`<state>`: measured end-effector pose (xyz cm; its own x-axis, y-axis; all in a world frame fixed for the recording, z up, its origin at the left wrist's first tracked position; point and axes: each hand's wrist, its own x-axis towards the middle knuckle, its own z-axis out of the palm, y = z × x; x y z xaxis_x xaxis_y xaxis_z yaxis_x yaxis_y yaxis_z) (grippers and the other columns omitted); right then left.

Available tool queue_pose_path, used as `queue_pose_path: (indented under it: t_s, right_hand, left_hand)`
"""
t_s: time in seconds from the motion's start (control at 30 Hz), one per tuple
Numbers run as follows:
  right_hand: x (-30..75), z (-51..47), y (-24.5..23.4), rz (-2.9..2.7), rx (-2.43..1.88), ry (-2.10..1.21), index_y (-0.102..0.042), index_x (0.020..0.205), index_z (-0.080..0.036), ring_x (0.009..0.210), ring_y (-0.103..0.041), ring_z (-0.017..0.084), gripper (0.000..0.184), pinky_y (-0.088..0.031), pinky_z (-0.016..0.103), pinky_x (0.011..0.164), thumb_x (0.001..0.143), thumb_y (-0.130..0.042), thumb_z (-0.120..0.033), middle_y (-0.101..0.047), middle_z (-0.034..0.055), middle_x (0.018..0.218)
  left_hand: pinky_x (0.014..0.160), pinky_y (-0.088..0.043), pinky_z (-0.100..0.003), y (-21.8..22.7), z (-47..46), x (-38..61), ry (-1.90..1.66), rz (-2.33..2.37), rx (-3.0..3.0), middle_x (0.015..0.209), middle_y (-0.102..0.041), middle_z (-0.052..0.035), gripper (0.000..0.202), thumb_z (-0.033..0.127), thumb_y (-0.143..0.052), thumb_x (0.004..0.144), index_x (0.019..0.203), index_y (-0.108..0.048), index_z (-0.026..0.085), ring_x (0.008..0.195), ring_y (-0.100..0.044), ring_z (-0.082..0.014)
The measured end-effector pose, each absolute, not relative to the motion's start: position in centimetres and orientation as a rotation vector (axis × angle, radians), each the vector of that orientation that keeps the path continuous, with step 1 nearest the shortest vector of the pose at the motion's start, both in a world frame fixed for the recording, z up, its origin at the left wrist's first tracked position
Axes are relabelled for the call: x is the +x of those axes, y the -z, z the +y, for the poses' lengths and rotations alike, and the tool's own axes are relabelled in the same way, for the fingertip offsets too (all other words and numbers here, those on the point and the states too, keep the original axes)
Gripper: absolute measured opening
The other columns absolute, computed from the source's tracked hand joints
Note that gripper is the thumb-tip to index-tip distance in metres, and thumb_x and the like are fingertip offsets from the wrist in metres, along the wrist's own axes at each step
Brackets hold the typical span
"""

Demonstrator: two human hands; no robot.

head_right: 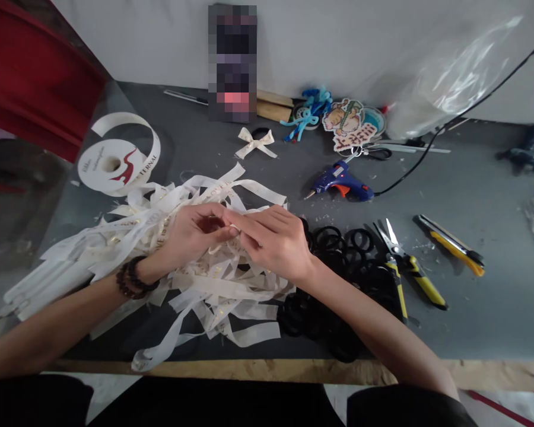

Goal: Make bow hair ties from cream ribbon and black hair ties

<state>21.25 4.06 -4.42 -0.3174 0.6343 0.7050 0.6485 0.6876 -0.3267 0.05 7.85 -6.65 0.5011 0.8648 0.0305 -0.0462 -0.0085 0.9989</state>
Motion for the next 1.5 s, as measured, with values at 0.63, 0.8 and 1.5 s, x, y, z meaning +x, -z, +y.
queue_pose_path:
  t_s: [0.63,0.8,1.5]
  right_hand:
    - [21.1,3.8,4.5,-1.962,-1.159,0.161,-0.078,0.094,-0.027,0.073,-0.079,0.014,0.017,-0.061,0.030,0.074,0.090,-0.074,-0.011,-0.085,-0.0052,0.085]
    - [21.3,3.7,4.9,-1.995,-1.147,0.165,-0.076,0.093,-0.027,0.075,-0.080,0.015,0.015,-0.060,0.030,0.075,0.091,-0.073,-0.012,-0.084,-0.0054,0.086]
    - [21.4,3.7,5.4,-2.026,-1.093,0.107,-0.069,0.094,-0.028,0.077,-0.079,0.015,0.016,-0.061,0.033,0.080,0.095,-0.068,-0.012,-0.084,-0.0048,0.089]
  left_hand:
    - [0.067,-0.063,-0.024,6.1,7.6,0.3,-0.925,0.883,1.514,0.092,-0.083,-0.0067,0.017,0.033,-0.084,0.090,0.098,-0.083,0.019,0.078,-0.076,-0.0153]
    - [0.067,-0.063,-0.025,6.1,7.4,0.4,-0.936,0.938,1.525,0.088,-0.083,-0.0067,0.017,0.034,-0.084,0.089,0.093,-0.083,0.018,0.076,-0.076,-0.0159]
    - [0.073,-0.059,-0.034,6.8,7.3,0.1,-1.198,0.812,1.778,0.082,-0.078,-0.0023,0.015,0.028,-0.089,0.083,0.081,-0.074,0.024,0.079,-0.072,-0.0179]
